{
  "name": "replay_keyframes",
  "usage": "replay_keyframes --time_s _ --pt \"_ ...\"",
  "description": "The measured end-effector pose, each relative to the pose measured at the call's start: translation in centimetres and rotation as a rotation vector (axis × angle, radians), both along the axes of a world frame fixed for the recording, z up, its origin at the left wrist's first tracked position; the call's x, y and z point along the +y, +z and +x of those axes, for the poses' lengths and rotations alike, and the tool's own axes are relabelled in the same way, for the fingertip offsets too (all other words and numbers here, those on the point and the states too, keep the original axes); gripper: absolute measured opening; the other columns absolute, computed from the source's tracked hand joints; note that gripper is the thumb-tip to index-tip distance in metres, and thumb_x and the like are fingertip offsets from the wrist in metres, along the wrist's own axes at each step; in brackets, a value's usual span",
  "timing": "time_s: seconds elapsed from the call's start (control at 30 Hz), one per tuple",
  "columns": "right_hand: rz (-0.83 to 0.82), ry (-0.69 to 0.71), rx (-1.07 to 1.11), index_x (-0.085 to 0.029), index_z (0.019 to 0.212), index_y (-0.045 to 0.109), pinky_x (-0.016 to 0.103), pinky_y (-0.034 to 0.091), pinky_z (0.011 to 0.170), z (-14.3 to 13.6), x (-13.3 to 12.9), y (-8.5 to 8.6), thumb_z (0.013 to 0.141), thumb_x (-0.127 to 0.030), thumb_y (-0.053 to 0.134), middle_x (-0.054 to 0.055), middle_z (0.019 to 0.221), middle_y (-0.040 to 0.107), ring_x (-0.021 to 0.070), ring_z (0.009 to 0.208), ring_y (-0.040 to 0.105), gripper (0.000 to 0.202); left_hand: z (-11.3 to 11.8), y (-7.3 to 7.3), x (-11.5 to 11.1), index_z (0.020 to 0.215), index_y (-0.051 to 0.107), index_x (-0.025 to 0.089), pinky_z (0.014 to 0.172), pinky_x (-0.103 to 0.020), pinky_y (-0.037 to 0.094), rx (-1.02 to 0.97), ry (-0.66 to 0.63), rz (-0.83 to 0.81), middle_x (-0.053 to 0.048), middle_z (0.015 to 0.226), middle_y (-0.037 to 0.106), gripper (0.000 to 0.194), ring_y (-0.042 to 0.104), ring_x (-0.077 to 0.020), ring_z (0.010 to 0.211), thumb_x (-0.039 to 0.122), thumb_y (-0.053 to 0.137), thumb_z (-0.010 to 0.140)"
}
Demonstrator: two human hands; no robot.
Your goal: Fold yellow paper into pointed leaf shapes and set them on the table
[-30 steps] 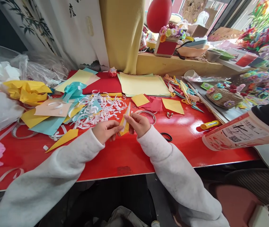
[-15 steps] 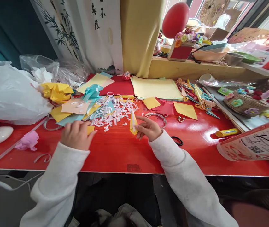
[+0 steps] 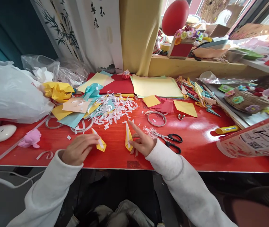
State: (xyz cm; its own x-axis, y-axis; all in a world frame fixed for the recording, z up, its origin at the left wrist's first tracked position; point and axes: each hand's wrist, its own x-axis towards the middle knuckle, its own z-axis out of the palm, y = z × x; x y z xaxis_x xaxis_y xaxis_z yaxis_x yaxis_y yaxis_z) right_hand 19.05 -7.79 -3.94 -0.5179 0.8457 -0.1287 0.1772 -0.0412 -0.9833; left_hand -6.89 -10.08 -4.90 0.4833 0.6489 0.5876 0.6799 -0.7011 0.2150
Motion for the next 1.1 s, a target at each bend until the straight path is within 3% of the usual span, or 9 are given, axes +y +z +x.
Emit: replay_keyframes --time_s 0.1,0.2,0.33,0.47,0.6,0.73,0.87,1.0,1.1 --pt "-0.032 0.024 -0.039 -0.023 0.13 0.018 0.017 0.047 0.036 0.1 -0.2 0.0 0.077 -0.031 0.044 -0.002 0.063 0.051 0.0104 0.049 0.059 0.059 0.1 -0.3 -0.5 0.086 0.058 0.016 0.085 -0.026 0.041 0.003 -0.139 -0.127 -0.006 0.102 0.059 0.028 0.052 -0.0136 0.097 0.003 0.035 0.076" --pt "-0.046 0.001 -0.072 -0.013 0.117 0.04 0.015 0.042 0.032 0.1 -0.3 0.0 0.076 -0.034 0.045 -0.004 0.049 0.047 0.0096 0.042 0.056 0.046 0.0 -0.5 -0.6 0.08 0.058 0.017 0.086 -0.029 0.042 -0.134 -0.082 -0.15 -0.005 0.097 0.059 0.03 0.05 -0.0144 0.098 0.002 0.032 0.075" --pt "-0.069 -0.048 -0.014 -0.012 0.111 0.043 0.017 0.043 0.032 0.0 -0.4 -0.1 0.072 -0.035 0.052 -0.003 0.056 0.049 0.0095 0.045 0.056 0.046 0.4 -0.5 -0.5 0.089 0.057 0.018 0.086 -0.032 0.041 -0.177 0.119 -0.085 -0.004 0.098 0.057 0.03 0.05 -0.016 0.096 0.004 0.036 0.073" --pt "-0.143 -0.018 0.063 -0.01 0.116 0.04 0.02 0.047 0.038 -0.4 -0.6 0.0 0.067 -0.035 0.057 0.002 0.067 0.054 0.0114 0.055 0.058 0.058 2.0 -0.4 -0.7 0.103 0.053 0.021 0.089 -0.036 0.037 0.051 0.067 -0.07 -0.004 0.107 0.055 0.035 0.047 -0.0179 0.1 0.007 0.037 0.076" --pt "-0.179 -0.029 0.111 -0.014 0.118 0.039 0.02 0.05 0.046 -0.6 -0.8 0.0 0.058 -0.028 0.067 0.005 0.084 0.055 0.0108 0.065 0.056 0.068 4.2 0.6 -1.0 0.091 0.058 0.018 0.082 -0.034 0.04 -0.128 0.151 -0.076 -0.006 0.101 0.055 0.022 0.05 -0.0179 0.093 0.014 0.044 0.075" --pt "-0.145 -0.001 0.175 -0.015 0.115 0.042 0.024 0.052 0.058 -0.5 -1.1 0.2 0.062 -0.023 0.064 0.004 0.084 0.056 0.0127 0.078 0.055 0.058 6.7 1.5 -0.7 0.094 0.053 0.017 0.073 -0.029 0.044 -0.382 0.153 -0.377 -0.004 0.082 0.058 0.02 0.054 -0.014 0.077 0.022 0.047 0.075" --pt "-0.068 0.018 0.189 -0.017 0.116 0.042 0.029 0.052 0.066 -0.3 -1.2 0.4 0.065 -0.023 0.06 0.006 0.092 0.058 0.0155 0.084 0.056 0.054 8.5 1.4 -0.2 0.095 0.05 0.018 0.068 -0.027 0.045 -0.596 0.053 -0.727 -0.003 0.079 0.06 0.025 0.057 -0.0143 0.076 0.028 0.053 0.072" --pt "0.094 0.021 0.105 -0.017 0.119 0.041 0.032 0.046 0.078 -0.1 -1.0 0.6 0.067 -0.023 0.058 0.006 0.1 0.057 0.0185 0.091 0.055 0.055 9.3 1.2 0.1 0.091 0.051 0.017 0.068 -0.027 0.046 -0.819 -0.036 -0.881 -0.004 0.081 0.057 0.027 0.055 -0.0143 0.078 0.029 0.057 0.068" --pt "0.271 0.016 0.019 -0.017 0.122 0.039 0.032 0.045 0.079 -0.1 -1.0 0.6 0.067 -0.018 0.056 0.008 0.105 0.054 0.0192 0.093 0.053 0.057 9.5 1.2 0.3 0.091 0.051 0.017 0.067 -0.027 0.047 -0.999 -0.031 -0.994 -0.004 0.085 0.055 0.029 0.054 -0.0139 0.08 0.027 0.061 0.065"
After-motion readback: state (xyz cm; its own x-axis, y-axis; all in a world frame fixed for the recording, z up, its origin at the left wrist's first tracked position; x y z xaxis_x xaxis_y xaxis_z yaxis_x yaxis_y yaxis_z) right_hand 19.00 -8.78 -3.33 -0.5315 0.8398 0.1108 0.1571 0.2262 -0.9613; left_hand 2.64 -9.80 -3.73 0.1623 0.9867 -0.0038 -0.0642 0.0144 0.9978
